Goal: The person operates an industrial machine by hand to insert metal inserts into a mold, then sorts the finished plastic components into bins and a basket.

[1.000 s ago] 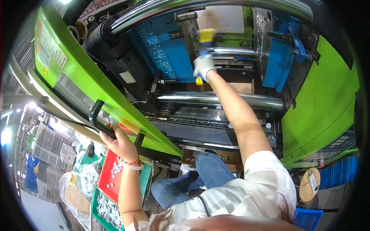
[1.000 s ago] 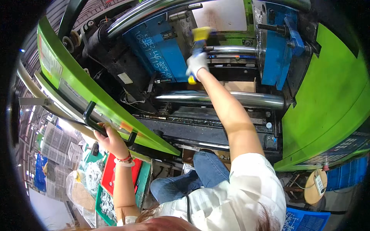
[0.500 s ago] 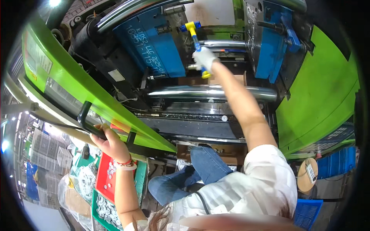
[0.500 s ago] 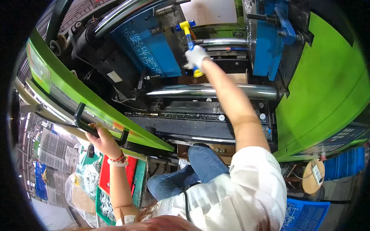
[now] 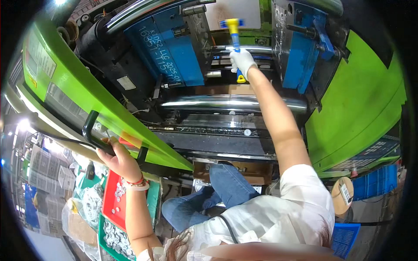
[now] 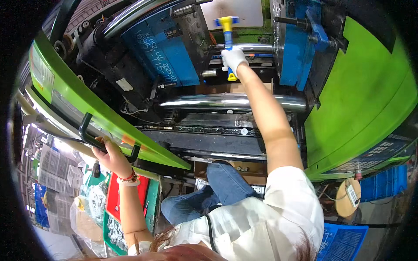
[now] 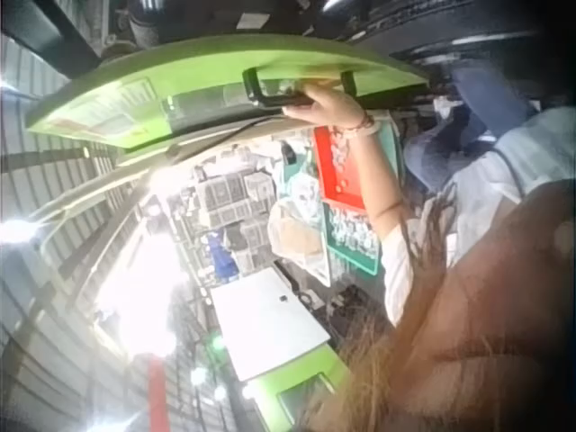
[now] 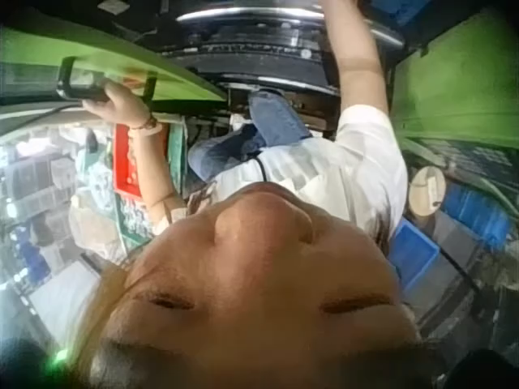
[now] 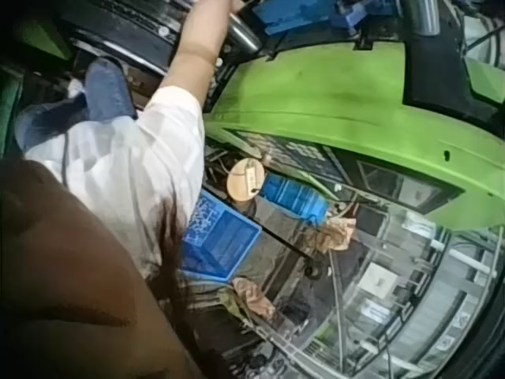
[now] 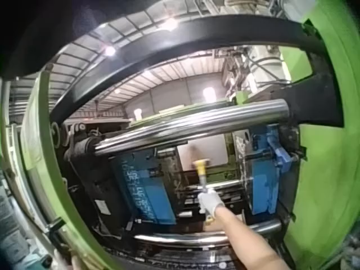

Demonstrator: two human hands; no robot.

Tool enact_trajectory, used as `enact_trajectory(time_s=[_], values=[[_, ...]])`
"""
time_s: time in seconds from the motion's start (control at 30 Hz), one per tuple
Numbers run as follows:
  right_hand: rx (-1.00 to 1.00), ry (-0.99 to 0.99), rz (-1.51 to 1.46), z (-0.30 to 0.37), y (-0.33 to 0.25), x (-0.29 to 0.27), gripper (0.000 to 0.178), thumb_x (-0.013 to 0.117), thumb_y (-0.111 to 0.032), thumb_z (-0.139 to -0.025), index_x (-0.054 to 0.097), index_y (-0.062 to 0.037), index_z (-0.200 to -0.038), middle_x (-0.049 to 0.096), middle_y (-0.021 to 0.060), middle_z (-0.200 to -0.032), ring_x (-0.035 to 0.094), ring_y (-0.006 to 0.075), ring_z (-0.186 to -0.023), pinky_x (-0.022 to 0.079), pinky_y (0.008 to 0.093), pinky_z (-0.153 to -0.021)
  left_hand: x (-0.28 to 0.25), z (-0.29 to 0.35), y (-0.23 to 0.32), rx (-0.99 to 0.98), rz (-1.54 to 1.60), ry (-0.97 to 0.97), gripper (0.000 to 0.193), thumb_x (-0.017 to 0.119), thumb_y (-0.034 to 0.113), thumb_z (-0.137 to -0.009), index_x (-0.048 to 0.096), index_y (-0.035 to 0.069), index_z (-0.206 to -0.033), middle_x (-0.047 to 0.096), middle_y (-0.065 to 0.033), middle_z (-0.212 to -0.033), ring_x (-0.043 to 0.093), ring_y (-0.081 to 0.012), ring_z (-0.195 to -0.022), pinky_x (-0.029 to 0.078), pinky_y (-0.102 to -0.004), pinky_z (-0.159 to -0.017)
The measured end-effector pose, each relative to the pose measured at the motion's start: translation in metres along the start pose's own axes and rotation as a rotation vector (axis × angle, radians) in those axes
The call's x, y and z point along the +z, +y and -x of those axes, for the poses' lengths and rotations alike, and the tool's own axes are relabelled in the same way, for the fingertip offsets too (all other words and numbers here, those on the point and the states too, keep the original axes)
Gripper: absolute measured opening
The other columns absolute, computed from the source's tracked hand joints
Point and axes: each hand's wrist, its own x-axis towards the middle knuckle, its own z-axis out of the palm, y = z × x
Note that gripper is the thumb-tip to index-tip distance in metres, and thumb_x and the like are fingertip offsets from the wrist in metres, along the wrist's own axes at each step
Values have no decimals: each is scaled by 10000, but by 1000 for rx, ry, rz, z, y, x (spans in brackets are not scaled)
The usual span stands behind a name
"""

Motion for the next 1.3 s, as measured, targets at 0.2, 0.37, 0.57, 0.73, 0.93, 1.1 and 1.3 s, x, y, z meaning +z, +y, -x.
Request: enact_trajectory(time_s=[0.2, 0.37, 0.57, 0.73, 0.93, 1.1, 1.3], values=[[76, 406, -375, 10, 15, 42, 96, 481, -56, -807, 492, -1, -729, 522, 96, -553, 552, 229, -451, 532, 390, -496, 5, -5, -5, 81, -89, 22, 142, 482, 57, -917, 482, 22, -1054, 447, 27, -784, 394, -36, -617, 327, -184, -538], [-114, -444, 505, 6, 55, 5, 112, 541, -90, -791, 517, -13, -713, 543, 79, -565, 557, 217, -462, 472, 342, -449, -7, 1, 1, 10, -12, -13, 149, 487, 49, -916, 469, 10, -1058, 470, 4, -840, 424, -62, -684, 361, -198, -606], [46, 468, -404, 4, 18, 22, 89, 490, -51, -774, 475, 37, -770, 510, 149, -549, 554, 259, -430, 483, 373, -429, 5, -3, -1, 34, -28, -23, 168, 479, 42, -913, 463, -20, -1068, 499, -36, -911, 460, -92, -762, 401, -214, -697], [229, -166, 229, 19, 32, 42, 84, 516, -54, -774, 531, 24, -802, 526, 118, -602, 546, 221, -478, 452, 343, -449, 12, -4, 4, -14, -26, 19, 153, 477, 44, -914, 472, -19, -1053, 486, -28, -894, 447, -91, -755, 392, -207, -708], [31, 357, -278, 6, 20, 17, 51, 496, -46, -791, 454, -24, -772, 478, 74, -554, 515, 220, -421, 483, 389, -414, 4, -3, 3, -18, -21, 12, 155, 477, 40, -912, 469, -30, -1050, 480, -26, -900, 437, -95, -758, 382, -206, -706], [102, -246, 298, 7, 38, 61, 76, 541, -43, -784, 480, -6, -811, 526, 118, -601, 565, 236, -477, 447, 374, -402, 4, -6, -5, 27, -27, 2, 161, 482, 44, -909, 467, -27, -1052, 489, -33, -913, 444, -107, -779, 385, -218, -727], [79, 181, -281, 3, 18, 6, 130, 535, -50, -789, 462, -40, -682, 463, 61, -550, 463, 180, -405, 440, 341, -391, -4, -1, -1, -27, 17, -18, 207, 476, 47, -914, 446, -31, -1103, 482, -36, -937, 446, -96, -808, 394, -226, -749]])
